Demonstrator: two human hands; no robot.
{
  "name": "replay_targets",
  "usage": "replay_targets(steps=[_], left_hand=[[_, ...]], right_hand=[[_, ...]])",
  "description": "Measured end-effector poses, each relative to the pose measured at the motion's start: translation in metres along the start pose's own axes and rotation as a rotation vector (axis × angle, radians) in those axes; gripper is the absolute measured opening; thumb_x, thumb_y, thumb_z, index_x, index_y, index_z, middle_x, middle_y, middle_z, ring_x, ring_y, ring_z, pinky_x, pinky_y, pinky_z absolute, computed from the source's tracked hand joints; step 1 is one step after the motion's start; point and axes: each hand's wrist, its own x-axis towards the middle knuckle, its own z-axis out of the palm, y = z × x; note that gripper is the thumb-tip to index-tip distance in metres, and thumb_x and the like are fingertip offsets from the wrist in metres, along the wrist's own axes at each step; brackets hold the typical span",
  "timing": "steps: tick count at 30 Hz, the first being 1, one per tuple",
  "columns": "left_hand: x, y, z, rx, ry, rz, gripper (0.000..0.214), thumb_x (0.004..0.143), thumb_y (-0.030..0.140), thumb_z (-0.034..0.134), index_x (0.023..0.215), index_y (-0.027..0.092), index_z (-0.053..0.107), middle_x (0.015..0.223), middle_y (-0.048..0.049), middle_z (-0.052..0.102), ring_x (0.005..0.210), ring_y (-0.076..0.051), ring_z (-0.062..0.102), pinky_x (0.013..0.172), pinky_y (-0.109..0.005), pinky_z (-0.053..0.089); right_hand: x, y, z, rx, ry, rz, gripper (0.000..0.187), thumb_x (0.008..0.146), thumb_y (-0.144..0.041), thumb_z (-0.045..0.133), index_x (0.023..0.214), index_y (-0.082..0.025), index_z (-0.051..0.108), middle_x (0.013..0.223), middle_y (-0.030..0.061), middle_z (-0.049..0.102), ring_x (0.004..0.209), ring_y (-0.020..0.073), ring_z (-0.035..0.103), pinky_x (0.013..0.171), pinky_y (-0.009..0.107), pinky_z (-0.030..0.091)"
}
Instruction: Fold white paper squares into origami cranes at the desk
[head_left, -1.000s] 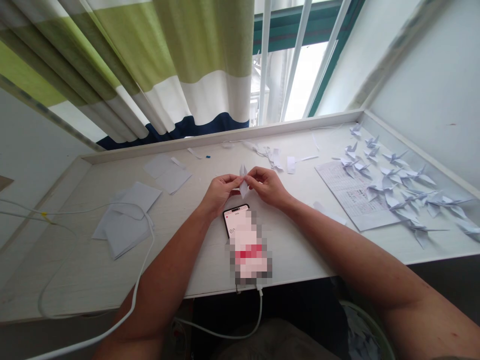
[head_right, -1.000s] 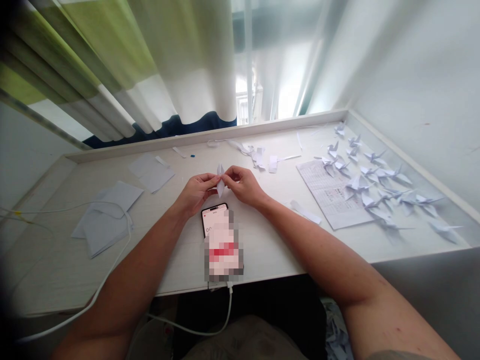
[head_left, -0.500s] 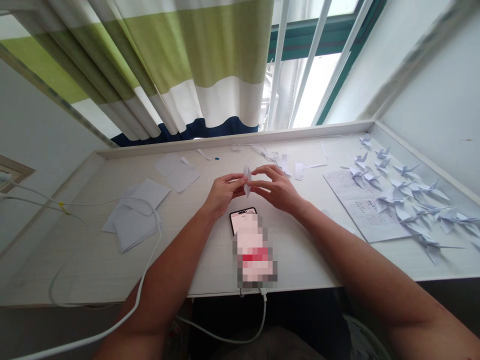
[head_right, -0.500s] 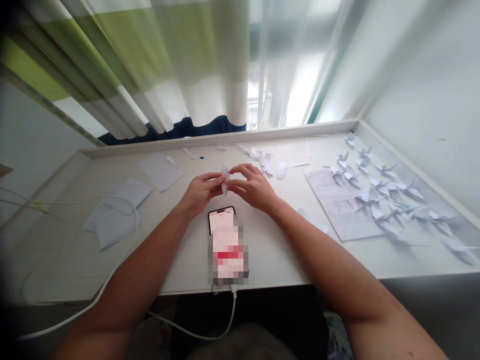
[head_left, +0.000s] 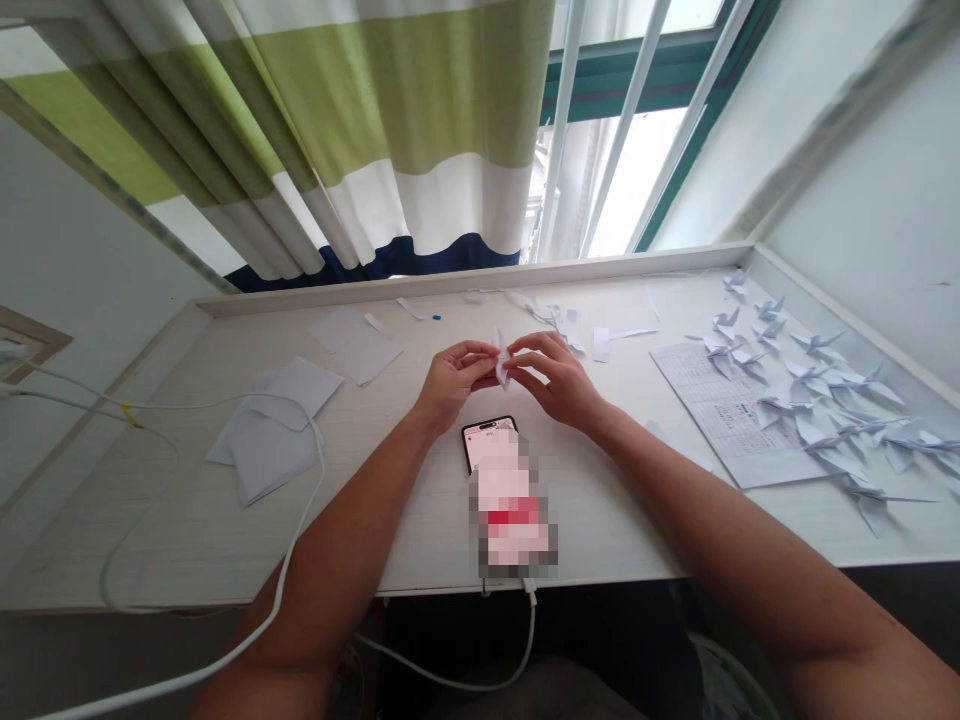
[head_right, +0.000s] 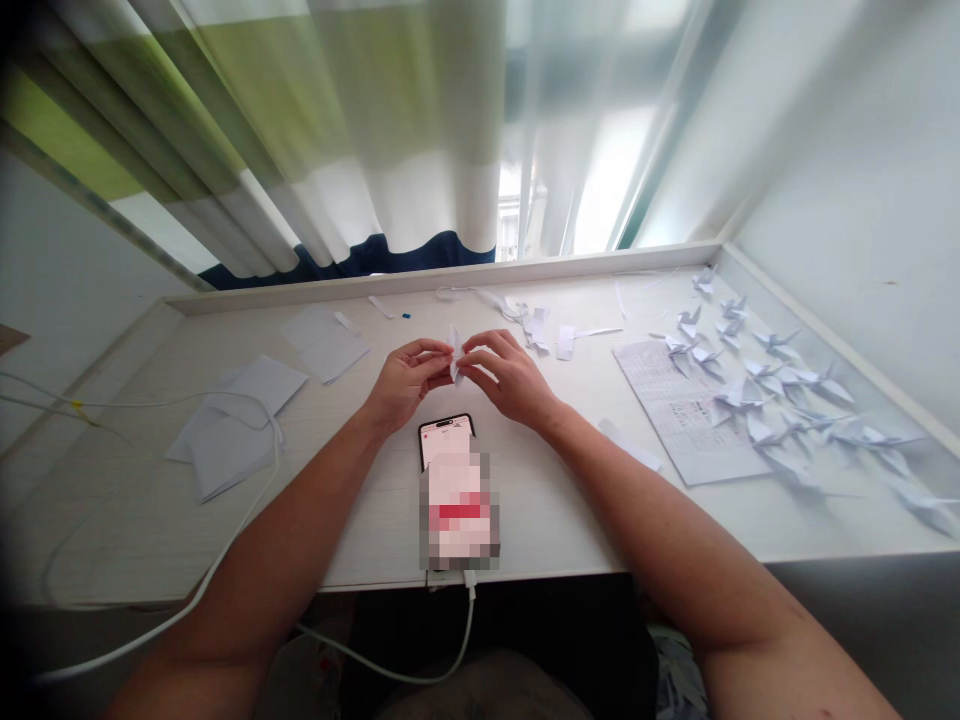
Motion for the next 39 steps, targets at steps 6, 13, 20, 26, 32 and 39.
replay_targets(steps=[6,13,20,26,32,39], left_hand=[[-0.002,-0.002,-0.003,0.118,-0.091,0.078,0.033,0.069,0.029,0.091,0.098,0.017,0.081,0.099,-0.0072,0.081,0.094,-0.021,0.075,0.097,-0.040,0.058],[-0.001,-0.008,-0.002,0.205,-0.070,0.135,0.038,0.068,0.041,0.095,0.094,0.017,0.082,0.097,-0.0086,0.082,0.092,-0.022,0.075,0.094,-0.038,0.057],[0.000,-0.013,0.003,0.267,-0.032,0.206,0.041,0.077,0.053,0.087,0.090,0.016,0.076,0.087,-0.0070,0.080,0.081,-0.018,0.073,0.081,-0.032,0.056],[-0.005,-0.009,0.011,0.230,0.009,0.187,0.053,0.073,0.053,0.090,0.105,0.020,0.063,0.079,-0.0036,0.080,0.075,-0.019,0.074,0.076,-0.031,0.054],[-0.002,-0.013,0.010,0.232,0.083,0.141,0.049,0.069,0.052,0.092,0.094,0.015,0.075,0.078,-0.0073,0.080,0.071,-0.020,0.072,0.073,-0.033,0.055],[-0.001,-0.011,0.010,0.247,0.101,0.116,0.047,0.062,0.051,0.096,0.083,0.015,0.076,0.074,-0.0055,0.078,0.066,-0.017,0.069,0.068,-0.031,0.054]], right_hand=[[0.001,-0.004,0.001,0.128,0.077,0.130,0.012,0.105,-0.032,0.059,0.103,-0.025,0.069,0.109,0.0093,0.071,0.105,0.0250,0.066,0.092,0.046,0.057],[0.000,-0.007,0.005,0.186,0.108,0.283,0.022,0.105,-0.040,0.057,0.094,-0.023,0.065,0.099,0.0085,0.068,0.094,0.0223,0.066,0.078,0.039,0.060],[0.002,-0.009,0.007,0.283,0.119,0.421,0.028,0.100,-0.049,0.064,0.092,-0.022,0.062,0.094,0.0056,0.070,0.087,0.0202,0.067,0.075,0.036,0.060],[0.003,-0.011,0.011,0.408,0.099,0.594,0.038,0.095,-0.059,0.067,0.098,-0.021,0.068,0.091,0.0061,0.076,0.082,0.0208,0.072,0.074,0.037,0.060],[0.003,-0.016,0.013,0.438,0.069,0.599,0.039,0.097,-0.060,0.062,0.091,-0.022,0.071,0.089,0.0056,0.078,0.077,0.0209,0.072,0.079,0.039,0.060],[0.003,-0.014,0.015,0.499,0.055,0.626,0.040,0.096,-0.059,0.063,0.087,-0.020,0.069,0.086,0.0053,0.076,0.079,0.0202,0.069,0.078,0.036,0.057]])
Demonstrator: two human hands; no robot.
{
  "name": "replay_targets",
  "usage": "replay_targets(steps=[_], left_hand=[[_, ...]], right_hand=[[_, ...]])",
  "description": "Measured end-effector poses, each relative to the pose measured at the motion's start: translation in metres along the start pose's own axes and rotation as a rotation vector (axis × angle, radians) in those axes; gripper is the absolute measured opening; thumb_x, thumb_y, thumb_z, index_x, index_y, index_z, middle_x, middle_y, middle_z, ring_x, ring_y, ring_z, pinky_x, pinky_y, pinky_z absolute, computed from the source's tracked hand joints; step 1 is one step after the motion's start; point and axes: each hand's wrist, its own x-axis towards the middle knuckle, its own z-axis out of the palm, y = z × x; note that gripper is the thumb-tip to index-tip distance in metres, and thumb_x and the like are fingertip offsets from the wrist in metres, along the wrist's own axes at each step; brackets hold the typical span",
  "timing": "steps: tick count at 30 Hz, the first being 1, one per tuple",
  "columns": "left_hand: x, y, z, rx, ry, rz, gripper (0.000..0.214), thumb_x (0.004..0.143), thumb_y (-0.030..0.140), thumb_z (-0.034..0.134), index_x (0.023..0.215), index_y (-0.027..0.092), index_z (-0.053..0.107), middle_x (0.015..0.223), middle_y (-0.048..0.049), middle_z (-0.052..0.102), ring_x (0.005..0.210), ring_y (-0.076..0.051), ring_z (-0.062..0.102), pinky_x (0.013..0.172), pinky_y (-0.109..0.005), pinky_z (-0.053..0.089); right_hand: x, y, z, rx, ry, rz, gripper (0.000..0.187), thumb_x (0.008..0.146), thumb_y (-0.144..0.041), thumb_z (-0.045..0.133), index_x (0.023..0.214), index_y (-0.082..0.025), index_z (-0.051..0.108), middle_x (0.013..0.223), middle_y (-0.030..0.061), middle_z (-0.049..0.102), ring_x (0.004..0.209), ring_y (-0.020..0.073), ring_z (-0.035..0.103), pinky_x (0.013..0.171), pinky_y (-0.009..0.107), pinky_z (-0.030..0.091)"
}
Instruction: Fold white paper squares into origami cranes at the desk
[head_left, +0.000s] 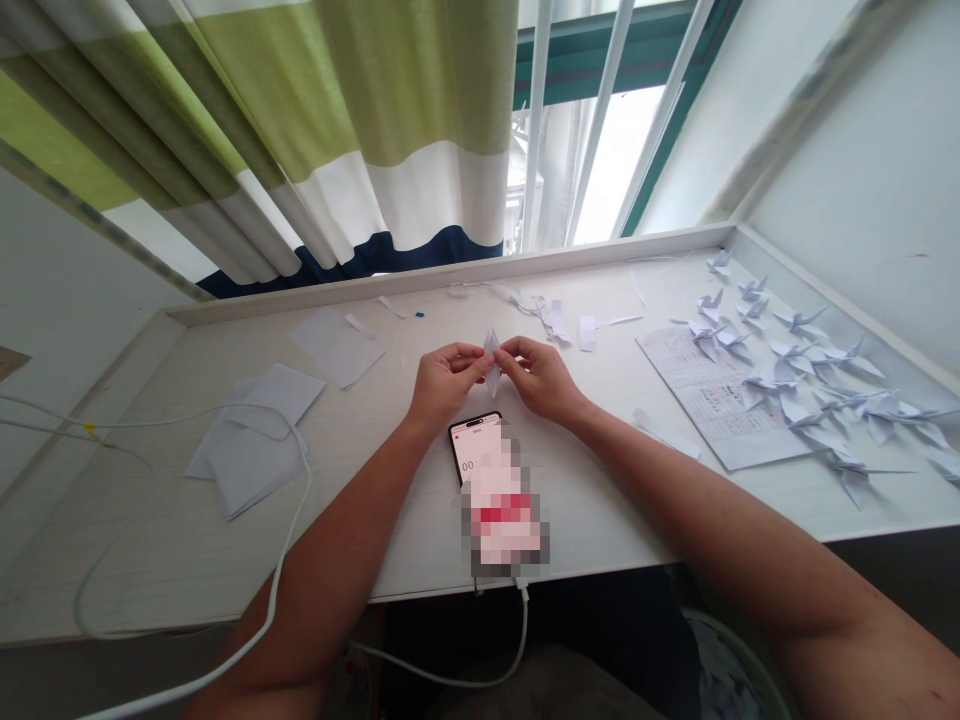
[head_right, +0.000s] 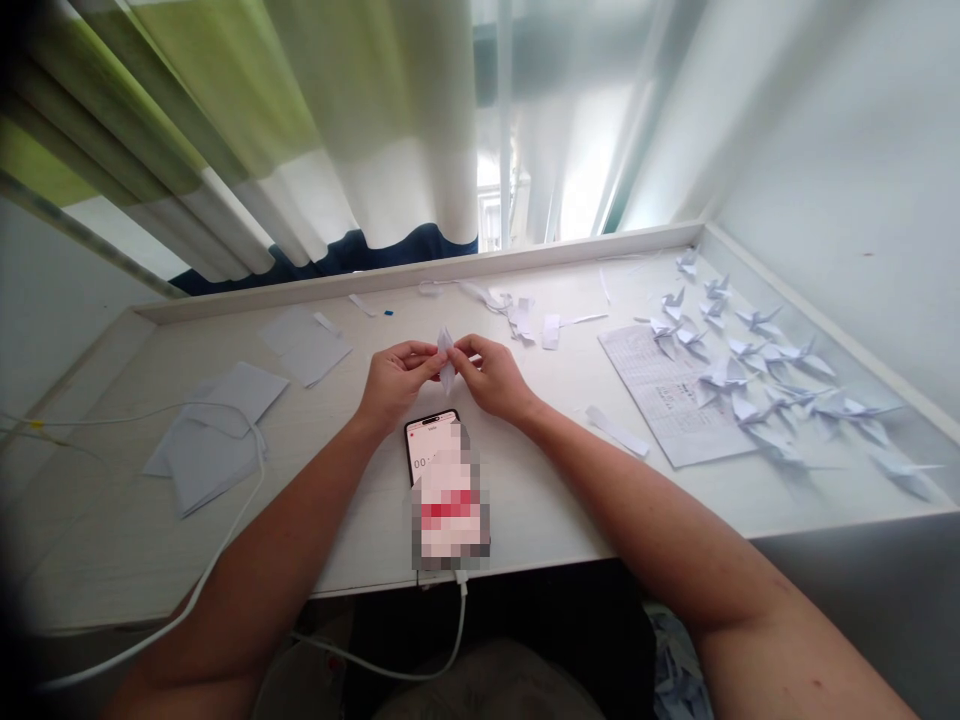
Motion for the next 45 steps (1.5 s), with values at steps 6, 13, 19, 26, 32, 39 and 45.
replay_targets(steps=[6,13,19,26,32,39,45], left_hand=[[-0.001,0.002,-0.003,-0.012,-0.005,-0.041,0.045,0.061,0.048,0.097,0.082,0.016,0.076,0.075,-0.0050,0.078,0.069,-0.017,0.070,0.069,-0.030,0.054],[0.001,0.000,-0.005,-0.019,-0.076,-0.065,0.043,0.068,0.051,0.093,0.086,0.016,0.077,0.078,-0.0048,0.076,0.074,-0.016,0.068,0.072,-0.029,0.054],[0.002,0.003,-0.009,0.069,-0.049,-0.029,0.042,0.068,0.054,0.092,0.082,0.019,0.075,0.062,0.0021,0.065,0.057,-0.010,0.054,0.054,-0.024,0.039],[0.001,0.007,-0.010,0.061,-0.095,-0.133,0.055,0.066,0.062,0.091,0.093,0.020,0.070,0.071,-0.0036,0.076,0.044,-0.012,0.060,0.046,-0.025,0.036],[0.001,0.004,-0.009,0.054,-0.084,-0.096,0.054,0.065,0.062,0.092,0.089,0.019,0.070,0.076,-0.0043,0.077,0.063,-0.018,0.073,0.048,-0.021,0.042],[0.004,-0.006,-0.005,0.065,-0.059,0.051,0.043,0.073,0.056,0.088,0.087,0.017,0.074,0.082,-0.0063,0.078,0.080,-0.019,0.073,0.061,-0.025,0.055],[0.005,-0.008,-0.003,0.110,0.006,0.216,0.032,0.078,0.048,0.087,0.086,0.018,0.077,0.084,-0.0043,0.076,0.076,-0.016,0.069,0.072,-0.030,0.057]], right_hand=[[0.000,0.000,0.000,0.069,-0.015,0.011,0.042,0.094,-0.060,0.065,0.087,-0.018,0.071,0.087,0.0054,0.075,0.081,0.0194,0.068,0.077,0.034,0.055],[0.002,-0.005,-0.004,0.071,0.008,0.048,0.049,0.088,-0.067,0.069,0.080,-0.018,0.071,0.081,0.0047,0.074,0.074,0.0179,0.064,0.069,0.031,0.054],[0.001,-0.008,-0.006,0.038,-0.030,0.071,0.051,0.089,-0.069,0.069,0.085,-0.019,0.071,0.063,-0.0001,0.066,0.056,0.0138,0.059,0.054,0.028,0.047],[0.001,-0.009,-0.008,0.189,-0.174,0.220,0.054,0.089,-0.070,0.069,0.099,-0.017,0.070,0.076,0.0047,0.077,0.037,0.0094,0.051,0.035,0.027,0.040],[0.001,-0.003,-0.003,0.251,-0.106,0.170,0.051,0.086,-0.068,0.073,0.090,-0.017,0.072,0.086,0.0072,0.078,0.066,0.0162,0.073,0.062,0.031,0.062],[0.000,0.000,0.000,0.125,0.003,0.042,0.047,0.087,-0.067,0.073,0.087,-0.020,0.076,0.086,0.0072,0.079,0.084,0.0228,0.075,0.084,0.039,0.060],[-0.001,-0.001,-0.001,0.133,0.110,-0.075,0.035,0.089,-0.058,0.076,0.092,-0.023,0.077,0.096,0.0050,0.080,0.092,0.0225,0.074,0.087,0.040,0.061]])
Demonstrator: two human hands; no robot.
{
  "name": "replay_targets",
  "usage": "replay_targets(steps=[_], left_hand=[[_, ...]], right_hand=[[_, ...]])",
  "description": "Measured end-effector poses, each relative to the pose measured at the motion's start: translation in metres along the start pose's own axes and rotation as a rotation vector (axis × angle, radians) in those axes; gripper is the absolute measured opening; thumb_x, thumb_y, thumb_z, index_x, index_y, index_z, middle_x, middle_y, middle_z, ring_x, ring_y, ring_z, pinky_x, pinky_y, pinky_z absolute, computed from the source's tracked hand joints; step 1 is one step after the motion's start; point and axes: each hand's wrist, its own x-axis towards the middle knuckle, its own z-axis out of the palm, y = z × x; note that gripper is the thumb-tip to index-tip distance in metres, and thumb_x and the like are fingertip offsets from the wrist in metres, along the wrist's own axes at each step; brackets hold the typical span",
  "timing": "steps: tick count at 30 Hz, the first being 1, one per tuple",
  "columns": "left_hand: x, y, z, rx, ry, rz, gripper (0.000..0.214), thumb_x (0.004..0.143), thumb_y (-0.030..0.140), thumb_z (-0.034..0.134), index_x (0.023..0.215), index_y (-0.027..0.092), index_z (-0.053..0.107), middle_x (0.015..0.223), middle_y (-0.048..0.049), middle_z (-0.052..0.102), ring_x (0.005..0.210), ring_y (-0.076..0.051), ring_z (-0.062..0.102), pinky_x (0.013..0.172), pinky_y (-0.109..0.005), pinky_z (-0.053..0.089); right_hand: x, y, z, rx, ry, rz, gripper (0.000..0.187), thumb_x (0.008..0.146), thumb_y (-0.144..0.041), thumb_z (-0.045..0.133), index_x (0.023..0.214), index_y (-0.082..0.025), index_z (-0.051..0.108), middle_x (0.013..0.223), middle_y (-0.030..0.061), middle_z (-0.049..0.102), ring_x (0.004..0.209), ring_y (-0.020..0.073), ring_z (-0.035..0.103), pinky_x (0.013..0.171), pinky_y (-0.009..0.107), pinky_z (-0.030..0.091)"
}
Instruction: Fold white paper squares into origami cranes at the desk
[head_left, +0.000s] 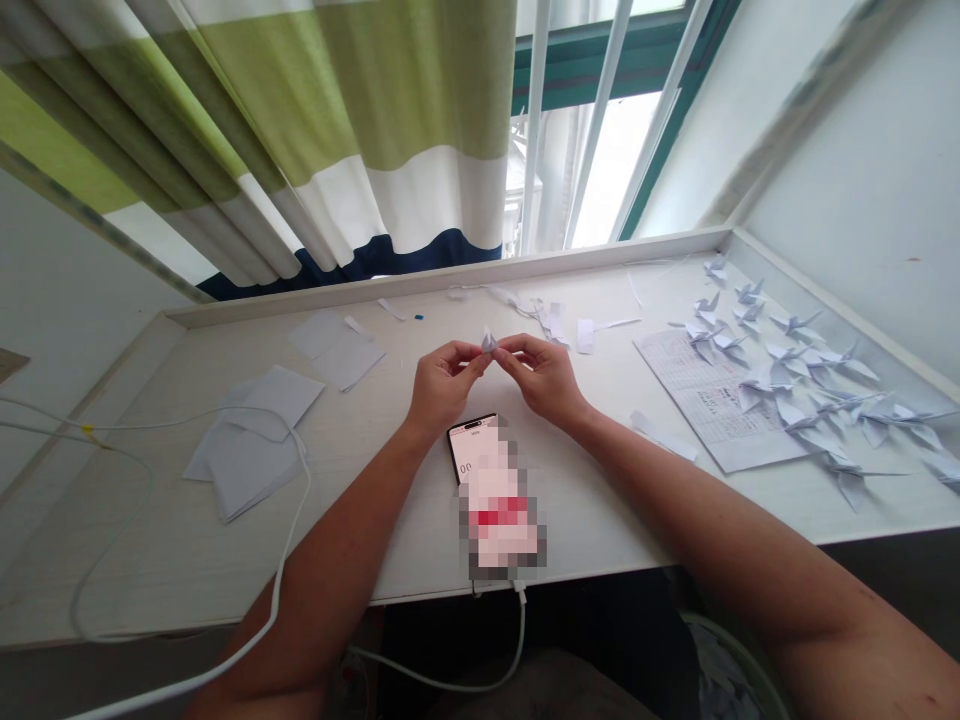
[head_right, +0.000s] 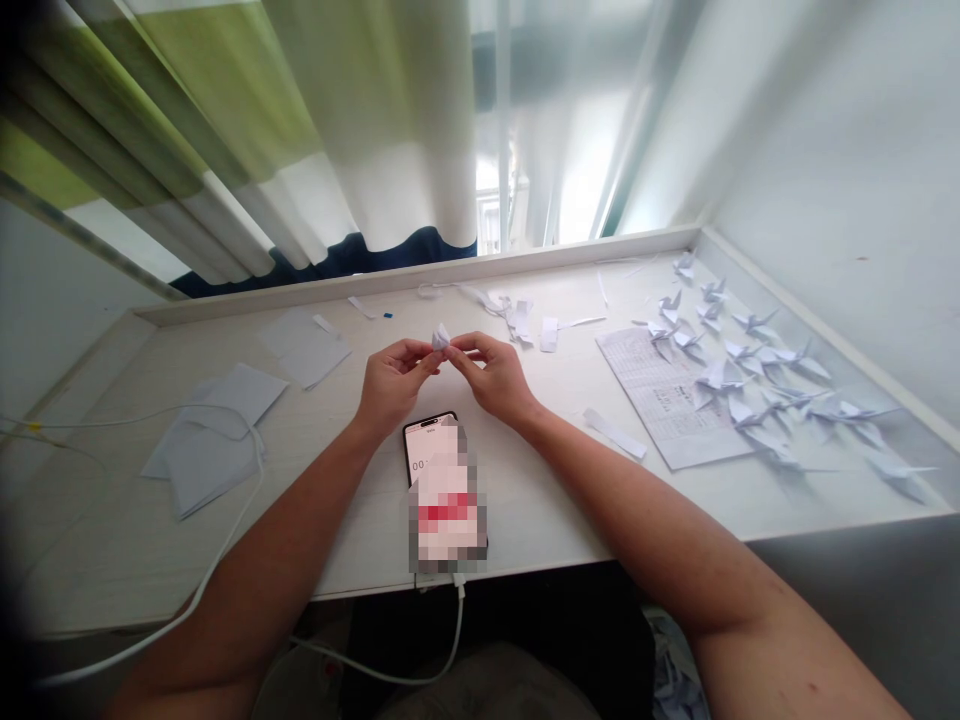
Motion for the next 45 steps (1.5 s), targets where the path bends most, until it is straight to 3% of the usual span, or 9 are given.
replay_targets(steps=[5,9,15,22,28,34,37,40,45], left_hand=[[-0.002,0.007,-0.003,0.080,-0.009,0.126,0.025,0.084,0.043,0.083,0.089,0.019,0.077,0.108,-0.0076,0.077,0.101,-0.020,0.072,0.085,-0.032,0.059],[-0.004,0.005,-0.001,0.041,0.013,0.150,0.025,0.085,0.042,0.083,0.089,0.019,0.076,0.100,-0.0066,0.078,0.093,-0.019,0.072,0.085,-0.033,0.059],[-0.003,0.002,0.006,-0.124,0.055,0.093,0.035,0.075,0.041,0.091,0.094,0.019,0.072,0.084,-0.0018,0.075,0.078,-0.015,0.071,0.078,-0.029,0.058],[-0.002,0.007,0.008,-0.201,0.069,0.035,0.041,0.066,0.040,0.097,0.090,0.018,0.072,0.083,-0.0017,0.073,0.080,-0.014,0.070,0.078,-0.028,0.057],[0.000,0.011,0.003,-0.323,0.012,-0.158,0.044,0.065,0.041,0.098,0.095,0.016,0.077,0.089,-0.0044,0.079,0.077,-0.014,0.071,0.081,-0.032,0.058],[0.002,0.015,-0.002,-0.541,-0.052,-0.305,0.047,0.062,0.039,0.100,0.084,0.020,0.063,0.084,0.0003,0.077,0.075,-0.011,0.071,0.076,-0.026,0.058],[0.001,0.013,-0.002,-0.536,-0.106,-0.315,0.048,0.062,0.041,0.100,0.079,0.021,0.060,0.082,0.0011,0.075,0.075,-0.011,0.070,0.075,-0.025,0.058],[0.000,0.008,0.000,-0.459,-0.136,-0.285,0.047,0.065,0.048,0.098,0.086,0.022,0.065,0.085,-0.0007,0.076,0.080,-0.014,0.072,0.077,-0.029,0.059],[-0.002,0.002,0.005,-0.330,-0.113,-0.198,0.045,0.069,0.054,0.093,0.089,0.021,0.069,0.093,-0.0029,0.077,0.083,-0.016,0.072,0.077,-0.031,0.060]], right_hand=[[0.000,-0.003,0.000,0.041,-0.002,-0.091,0.028,0.090,-0.051,0.078,0.090,-0.024,0.078,0.103,0.0058,0.079,0.095,0.0218,0.074,0.089,0.040,0.061],[0.000,-0.003,0.002,0.113,0.035,-0.038,0.031,0.083,-0.052,0.084,0.092,-0.023,0.077,0.094,0.0049,0.078,0.089,0.0213,0.074,0.087,0.041,0.061],[0.000,0.000,0.003,0.172,0.102,0.032,0.040,0.074,-0.053,0.091,0.095,-0.024,0.074,0.090,0.0032,0.076,0.083,0.0197,0.072,0.084,0.040,0.062],[0.001,0.000,0.004,0.199,0.024,0.057,0.039,0.078,-0.055,0.087,0.099,-0.023,0.078,0.094,0.0046,0.079,0.086,0.0202,0.073,0.087,0.041,0.062],[0.002,-0.005,0.002,0.264,-0.023,0.128,0.035,0.083,-0.052,0.083,0.102,-0.022,0.078,0.086,0.0027,0.078,0.074,0.0166,0.071,0.079,0.038,0.062],[0.002,-0.005,0.001,0.231,-0.015,0.110,0.036,0.085,-0.050,0.082,0.108,-0.023,0.079,0.105,0.0053,0.080,0.094,0.0197,0.073,0.087,0.038,0.062],[0.003,-0.003,0.001,0.302,-0.064,0.142,0.039,0.083,-0.051,0.084,0.111,-0.024,0.077,0.110,0.0053,0.079,0.101,0.0206,0.073,0.095,0.040,0.061],[0.004,-0.003,0.001,0.365,-0.133,0.180,0.045,0.080,-0.054,0.086,0.112,-0.024,0.076,0.108,0.0055,0.080,0.100,0.0212,0.073,0.097,0.042,0.061],[0.004,-0.006,0.001,0.379,-0.158,0.212,0.044,0.076,-0.057,0.088,0.100,-0.021,0.076,0.099,0.0046,0.079,0.093,0.0202,0.073,0.096,0.042,0.061]])
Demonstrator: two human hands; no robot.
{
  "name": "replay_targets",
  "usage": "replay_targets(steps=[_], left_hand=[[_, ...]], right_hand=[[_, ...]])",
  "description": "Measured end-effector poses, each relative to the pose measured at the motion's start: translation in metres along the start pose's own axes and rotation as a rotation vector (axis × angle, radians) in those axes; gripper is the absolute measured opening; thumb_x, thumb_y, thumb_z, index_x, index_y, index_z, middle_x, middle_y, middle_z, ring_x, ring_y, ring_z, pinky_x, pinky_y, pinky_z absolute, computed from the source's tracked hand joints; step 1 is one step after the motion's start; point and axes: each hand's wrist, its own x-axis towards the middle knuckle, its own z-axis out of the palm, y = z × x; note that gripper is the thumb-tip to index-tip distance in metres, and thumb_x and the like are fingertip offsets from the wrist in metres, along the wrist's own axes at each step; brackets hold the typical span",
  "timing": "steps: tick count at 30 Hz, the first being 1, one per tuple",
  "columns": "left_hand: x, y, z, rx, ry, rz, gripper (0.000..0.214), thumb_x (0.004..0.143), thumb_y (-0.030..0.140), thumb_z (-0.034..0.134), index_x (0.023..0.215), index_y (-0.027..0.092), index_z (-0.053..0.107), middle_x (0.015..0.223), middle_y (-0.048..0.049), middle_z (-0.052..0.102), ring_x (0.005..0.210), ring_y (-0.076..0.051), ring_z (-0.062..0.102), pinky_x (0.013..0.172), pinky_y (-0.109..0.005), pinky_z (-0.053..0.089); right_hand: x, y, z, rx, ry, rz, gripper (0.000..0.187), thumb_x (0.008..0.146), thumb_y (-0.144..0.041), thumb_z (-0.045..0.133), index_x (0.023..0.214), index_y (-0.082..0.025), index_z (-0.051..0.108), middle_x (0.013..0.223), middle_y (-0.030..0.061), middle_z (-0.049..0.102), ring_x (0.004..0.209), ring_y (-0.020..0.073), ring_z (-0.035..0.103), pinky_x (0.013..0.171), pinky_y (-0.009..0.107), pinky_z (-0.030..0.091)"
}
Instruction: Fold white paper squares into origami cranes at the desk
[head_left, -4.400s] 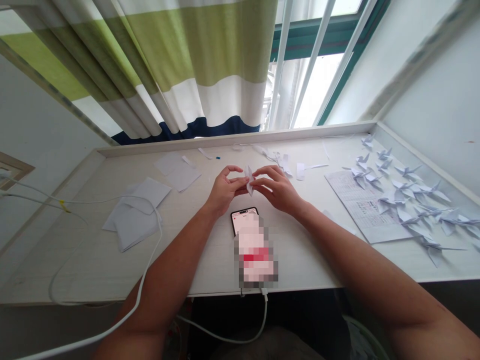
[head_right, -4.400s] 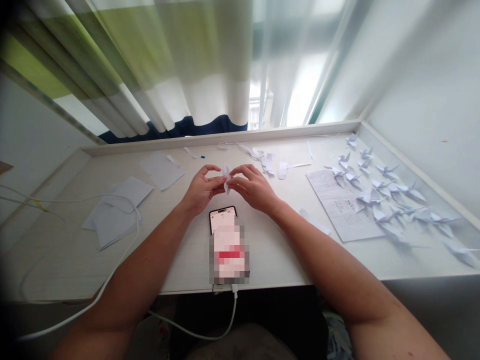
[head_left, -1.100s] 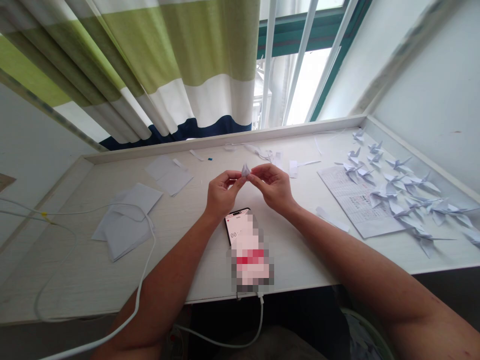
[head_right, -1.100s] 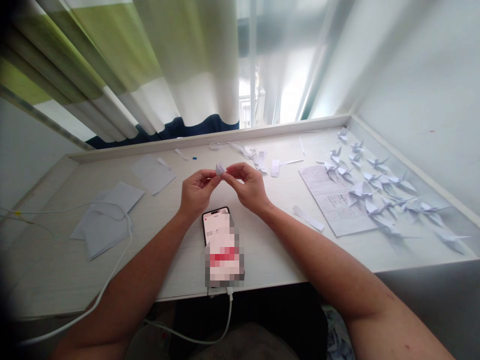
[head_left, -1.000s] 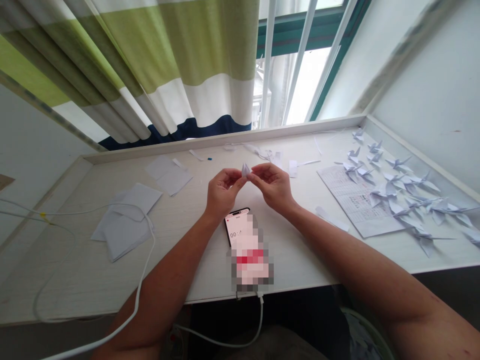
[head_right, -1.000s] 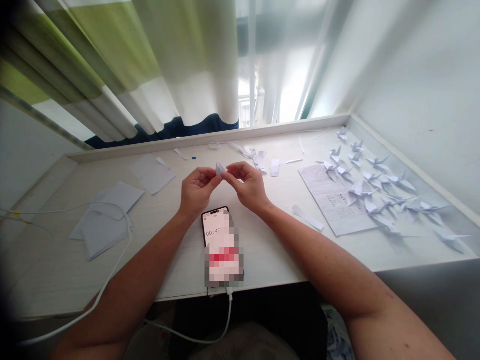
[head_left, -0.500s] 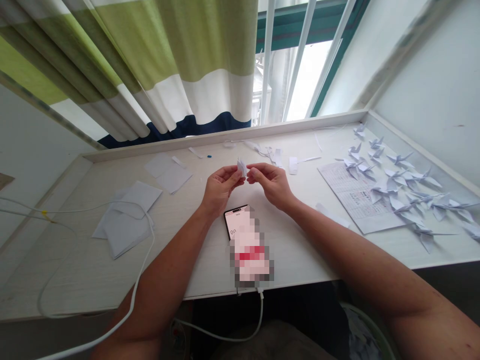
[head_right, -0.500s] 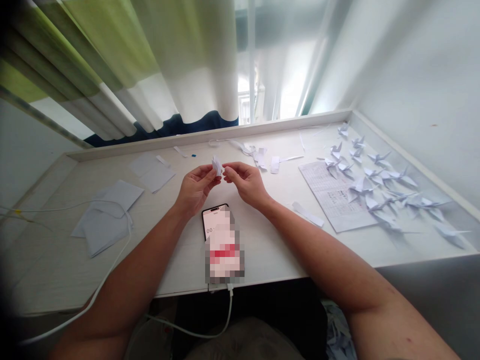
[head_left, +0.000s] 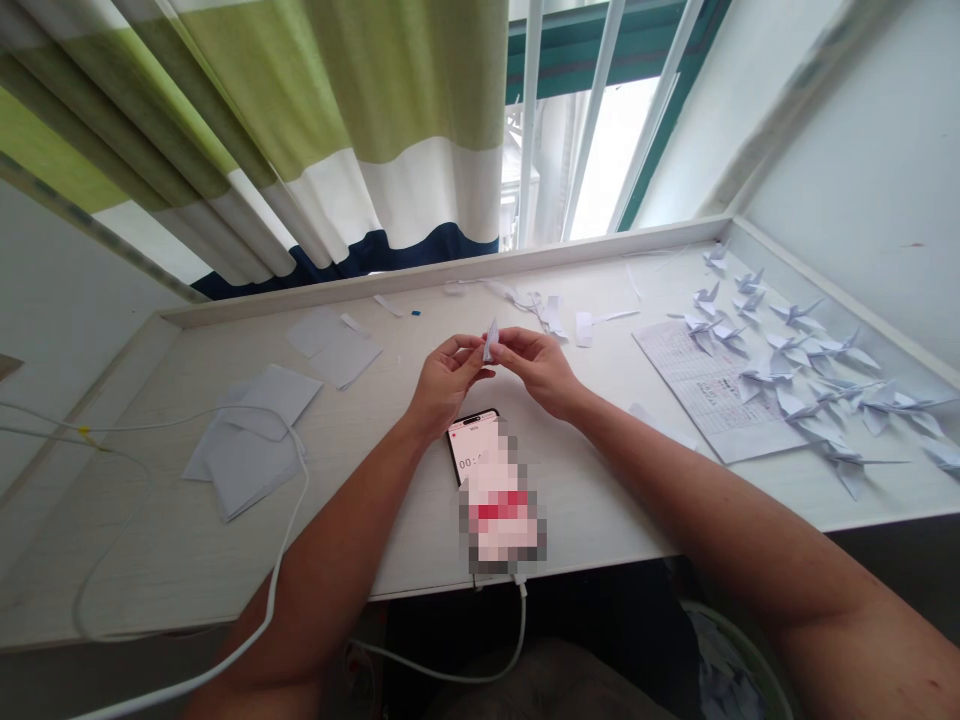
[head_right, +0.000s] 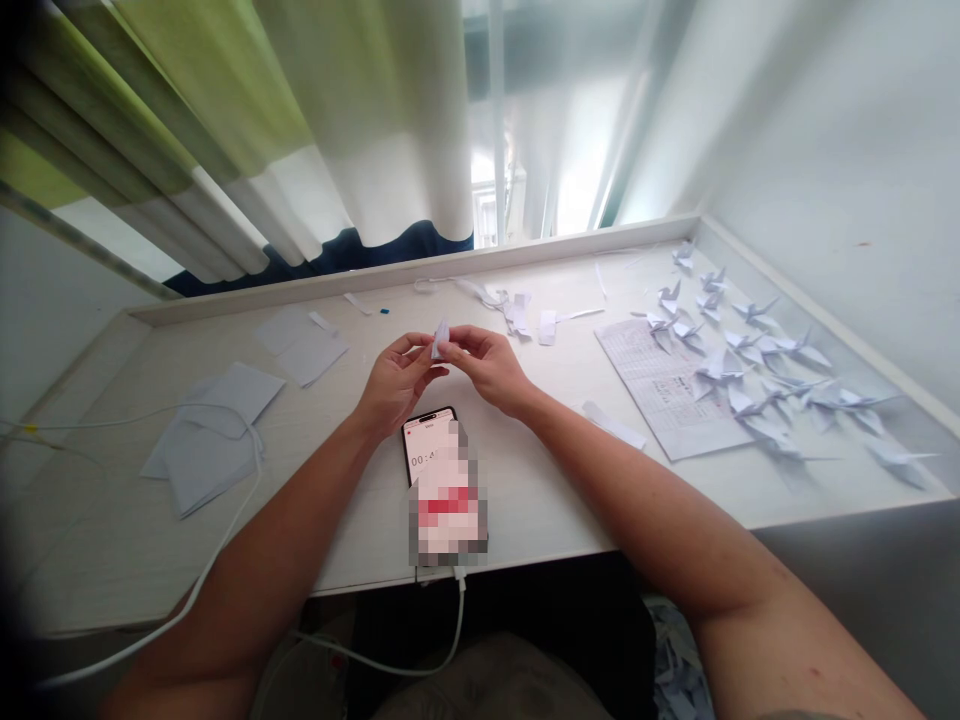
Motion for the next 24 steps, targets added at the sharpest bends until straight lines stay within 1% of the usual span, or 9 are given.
replay_targets(steps=[4,8,12,16,19,21,24], left_hand=[[-0.001,-0.002,0.002,0.090,0.052,0.080,0.038,0.076,0.055,0.086,0.090,0.020,0.077,0.090,-0.0033,0.077,0.081,-0.015,0.070,0.074,-0.029,0.060],[-0.003,-0.001,0.003,0.200,0.045,0.141,0.035,0.084,0.052,0.081,0.095,0.020,0.081,0.087,-0.0045,0.078,0.078,-0.016,0.070,0.072,-0.030,0.060],[-0.004,-0.003,0.003,0.246,0.040,0.160,0.033,0.084,0.047,0.082,0.102,0.020,0.082,0.089,-0.0051,0.080,0.078,-0.016,0.071,0.071,-0.031,0.060],[-0.004,-0.007,-0.001,0.307,0.061,0.197,0.030,0.081,0.042,0.085,0.102,0.020,0.081,0.093,-0.0056,0.081,0.083,-0.018,0.073,0.075,-0.032,0.060],[-0.003,-0.009,-0.005,0.407,0.078,0.244,0.025,0.084,0.040,0.083,0.101,0.022,0.082,0.096,-0.0051,0.081,0.085,-0.018,0.074,0.077,-0.031,0.059],[-0.002,-0.009,-0.006,0.440,0.094,0.255,0.024,0.084,0.042,0.082,0.100,0.023,0.082,0.098,-0.0048,0.081,0.086,-0.018,0.074,0.076,-0.031,0.058],[-0.002,-0.010,-0.004,0.413,0.107,0.249,0.027,0.083,0.044,0.083,0.100,0.022,0.081,0.095,-0.0044,0.080,0.085,-0.018,0.075,0.075,-0.031,0.059]], right_hand=[[0.001,0.000,-0.001,-0.014,0.074,-0.010,0.042,0.073,-0.056,0.090,0.092,-0.022,0.074,0.093,0.0039,0.077,0.089,0.0193,0.071,0.092,0.040,0.060],[0.002,0.002,-0.004,-0.047,0.137,-0.027,0.040,0.072,-0.054,0.092,0.087,-0.021,0.073,0.087,0.0019,0.075,0.082,0.0169,0.068,0.085,0.036,0.058],[0.003,0.002,-0.006,-0.038,0.148,0.022,0.041,0.073,-0.056,0.090,0.086,-0.021,0.073,0.085,0.0015,0.075,0.078,0.0162,0.068,0.081,0.035,0.058],[0.004,0.002,-0.008,0.010,0.122,0.084,0.038,0.078,-0.057,0.086,0.085,-0.021,0.075,0.084,0.0015,0.075,0.080,0.0154,0.069,0.082,0.033,0.059],[0.004,0.005,-0.008,0.026,0.101,0.119,0.039,0.078,-0.056,0.086,0.088,-0.020,0.075,0.084,0.0013,0.074,0.080,0.0148,0.069,0.079,0.031,0.059],[0.005,0.007,-0.007,0.018,0.127,0.121,0.043,0.074,-0.057,0.089,0.094,-0.021,0.074,0.086,0.0010,0.075,0.079,0.0149,0.069,0.076,0.031,0.060],[0.005,0.011,-0.007,-0.020,0.168,0.077,0.048,0.072,-0.058,0.089,0.097,-0.022,0.070,0.088,0.0011,0.075,0.080,0.0157,0.070,0.074,0.031,0.061]])
